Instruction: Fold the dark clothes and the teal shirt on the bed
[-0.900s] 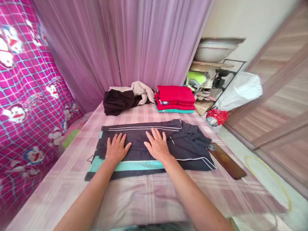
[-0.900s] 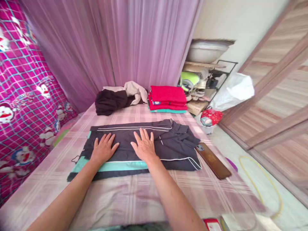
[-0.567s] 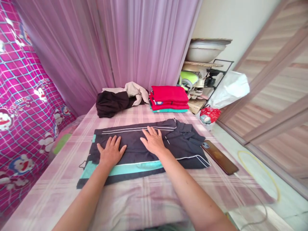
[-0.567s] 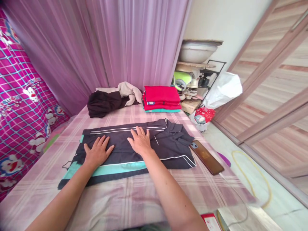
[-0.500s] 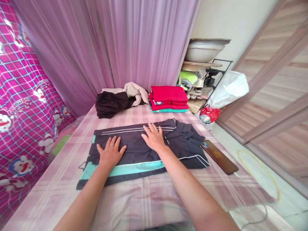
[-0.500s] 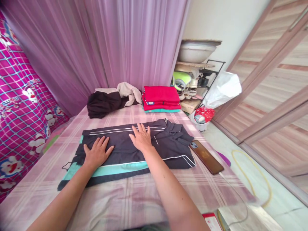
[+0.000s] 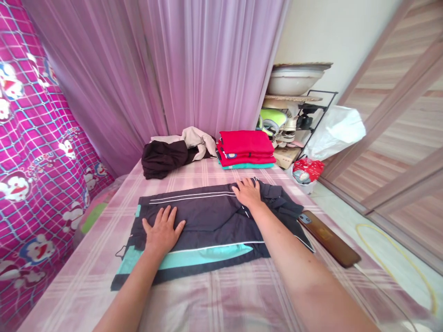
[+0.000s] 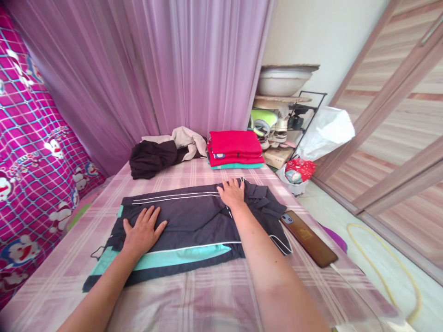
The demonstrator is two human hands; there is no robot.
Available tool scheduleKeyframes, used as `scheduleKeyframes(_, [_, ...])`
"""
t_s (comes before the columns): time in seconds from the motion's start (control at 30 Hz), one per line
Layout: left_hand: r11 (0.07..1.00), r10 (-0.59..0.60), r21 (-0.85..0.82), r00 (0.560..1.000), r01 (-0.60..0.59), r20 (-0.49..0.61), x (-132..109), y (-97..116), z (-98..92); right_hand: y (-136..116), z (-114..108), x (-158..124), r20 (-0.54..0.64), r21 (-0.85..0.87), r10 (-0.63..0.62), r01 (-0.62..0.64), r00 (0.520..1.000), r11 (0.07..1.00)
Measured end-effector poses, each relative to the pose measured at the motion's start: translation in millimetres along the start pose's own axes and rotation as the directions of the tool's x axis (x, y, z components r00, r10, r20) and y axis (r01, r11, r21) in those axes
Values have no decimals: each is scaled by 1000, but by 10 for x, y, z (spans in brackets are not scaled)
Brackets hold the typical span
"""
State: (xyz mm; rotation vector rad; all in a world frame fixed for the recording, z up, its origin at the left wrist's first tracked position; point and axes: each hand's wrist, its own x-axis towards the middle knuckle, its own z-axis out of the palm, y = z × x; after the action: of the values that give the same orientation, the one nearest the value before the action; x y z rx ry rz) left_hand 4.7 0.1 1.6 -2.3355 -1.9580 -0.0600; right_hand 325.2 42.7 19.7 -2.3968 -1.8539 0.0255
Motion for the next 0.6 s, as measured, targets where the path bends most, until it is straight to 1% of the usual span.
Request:
scheduleKeyframes(0.07, [1000,-6,-1,1000,6,-8,0,1,9,167,54,49,38,-25,79,-78,996,997])
scheduleKeyframes(0.13, [1000,-5,2,1000,5,-18,4,-1,26,294,65,95,26,-46,88,-86,996,995])
scheduleKeyframes(0.2, [1000,-1,7,1000,1,-22,9,-6,44,380,13,165,-22,-63,89,-90,996,994])
scheduleKeyframes(0.3, [1000,-3,14,1000,3,-19,17,-15,61,485,-118,335,-92,-68,123,-130,988,989])
scheduleKeyframes(0.4, [1000,-7,12,1000,8,-16,21,-21,60,614,-171,530,-88,-39,199,-203,976,978])
scheduleKeyframes(0.5, [1000,-6,15,1000,6,-25,23,-21,54,746,-93,655,-17,-17,248,-248,969,969])
scheduleKeyframes(0.57, [1000,0,28,1000,1,-25,23,-19,54,807,-5,675,-9,-1,231,-231,973,973])
scheduleKeyframes(0.6, [999,1,36,1000,0,-24,23,-19,56,824,39,670,-25,12,213,-212,977,977])
